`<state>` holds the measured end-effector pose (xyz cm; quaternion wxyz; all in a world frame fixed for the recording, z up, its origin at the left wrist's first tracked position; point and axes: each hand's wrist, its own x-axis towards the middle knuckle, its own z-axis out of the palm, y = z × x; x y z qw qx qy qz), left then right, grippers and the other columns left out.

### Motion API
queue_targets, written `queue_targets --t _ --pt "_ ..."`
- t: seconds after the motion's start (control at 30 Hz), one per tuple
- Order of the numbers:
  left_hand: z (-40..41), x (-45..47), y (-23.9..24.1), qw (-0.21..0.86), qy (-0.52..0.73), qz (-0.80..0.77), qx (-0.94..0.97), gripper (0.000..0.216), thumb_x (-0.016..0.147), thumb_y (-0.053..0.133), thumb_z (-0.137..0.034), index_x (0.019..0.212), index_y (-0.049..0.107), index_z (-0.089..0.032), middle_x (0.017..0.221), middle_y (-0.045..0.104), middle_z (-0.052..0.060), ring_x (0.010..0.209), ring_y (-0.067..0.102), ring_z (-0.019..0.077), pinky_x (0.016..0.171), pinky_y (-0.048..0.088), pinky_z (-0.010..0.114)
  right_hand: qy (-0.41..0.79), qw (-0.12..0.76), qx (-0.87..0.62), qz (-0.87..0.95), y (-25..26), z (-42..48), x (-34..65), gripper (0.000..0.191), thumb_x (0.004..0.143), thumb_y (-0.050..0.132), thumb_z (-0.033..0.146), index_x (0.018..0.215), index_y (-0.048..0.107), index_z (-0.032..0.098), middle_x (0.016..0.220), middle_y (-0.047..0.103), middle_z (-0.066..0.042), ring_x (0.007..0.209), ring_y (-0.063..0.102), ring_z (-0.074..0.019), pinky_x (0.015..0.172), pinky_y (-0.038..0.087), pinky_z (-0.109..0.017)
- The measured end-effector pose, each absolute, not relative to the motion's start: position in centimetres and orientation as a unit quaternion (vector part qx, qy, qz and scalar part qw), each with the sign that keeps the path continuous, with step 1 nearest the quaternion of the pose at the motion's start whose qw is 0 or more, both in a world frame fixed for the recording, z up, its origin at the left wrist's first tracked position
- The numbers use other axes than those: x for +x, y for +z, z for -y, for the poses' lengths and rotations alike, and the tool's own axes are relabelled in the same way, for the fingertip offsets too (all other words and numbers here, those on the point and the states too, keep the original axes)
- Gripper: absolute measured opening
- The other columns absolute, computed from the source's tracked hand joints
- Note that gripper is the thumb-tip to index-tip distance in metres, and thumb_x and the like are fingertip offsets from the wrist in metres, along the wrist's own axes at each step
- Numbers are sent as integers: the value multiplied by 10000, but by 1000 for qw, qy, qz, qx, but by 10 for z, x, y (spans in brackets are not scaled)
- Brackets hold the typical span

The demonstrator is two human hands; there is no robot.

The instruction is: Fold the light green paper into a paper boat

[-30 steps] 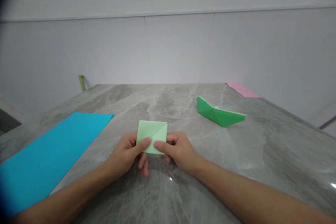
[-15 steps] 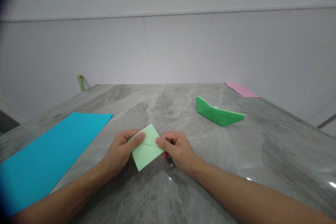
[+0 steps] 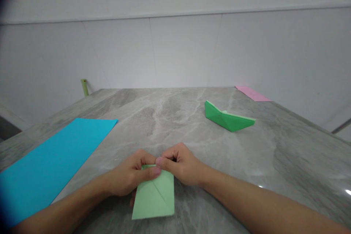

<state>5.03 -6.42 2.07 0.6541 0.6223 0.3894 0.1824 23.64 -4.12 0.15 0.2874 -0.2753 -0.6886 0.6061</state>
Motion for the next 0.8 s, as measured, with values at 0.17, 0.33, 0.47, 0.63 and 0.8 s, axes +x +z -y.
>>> queue_targets --t 0.17,0.33,0.47,0.63,0.8 --pt "63 54 17 645 264 -422 580 437 757 569 -572 633 557 -154 452 479 -29 308 426 80 264 331 170 609 337 -306 649 -1 39 233 496 803 590 534 521 414 166 466 315 72 427 261 -47 403 182 -208" --pt "58 51 22 565 366 -475 567 425 759 568 -524 558 522 -152 408 440 -36 288 396 76 243 290 162 623 363 -340 603 -1 34 232 451 752 647 523 540 478 163 415 386 70 382 295 -46 377 193 -196" --pt "47 48 23 480 493 -512 514 374 801 539 -478 613 536 -154 433 454 -39 322 424 95 264 332 179 611 391 -381 573 -1 33 232 393 766 643 484 587 530 153 463 511 32 372 382 -51 365 248 -183" --pt "44 53 21 480 505 -487 527 315 827 537 -464 794 578 -153 584 543 -16 498 522 130 394 445 213 593 426 -395 557 -3 33 229 377 799 607 498 653 535 158 453 487 51 357 375 -51 357 262 -177" --pt "50 57 18 571 394 -420 585 224 738 660 -325 839 636 -126 707 631 18 645 583 141 601 471 233 538 481 -421 550 -4 34 231 302 797 638 442 714 595 154 492 444 61 402 364 -61 381 261 -195"
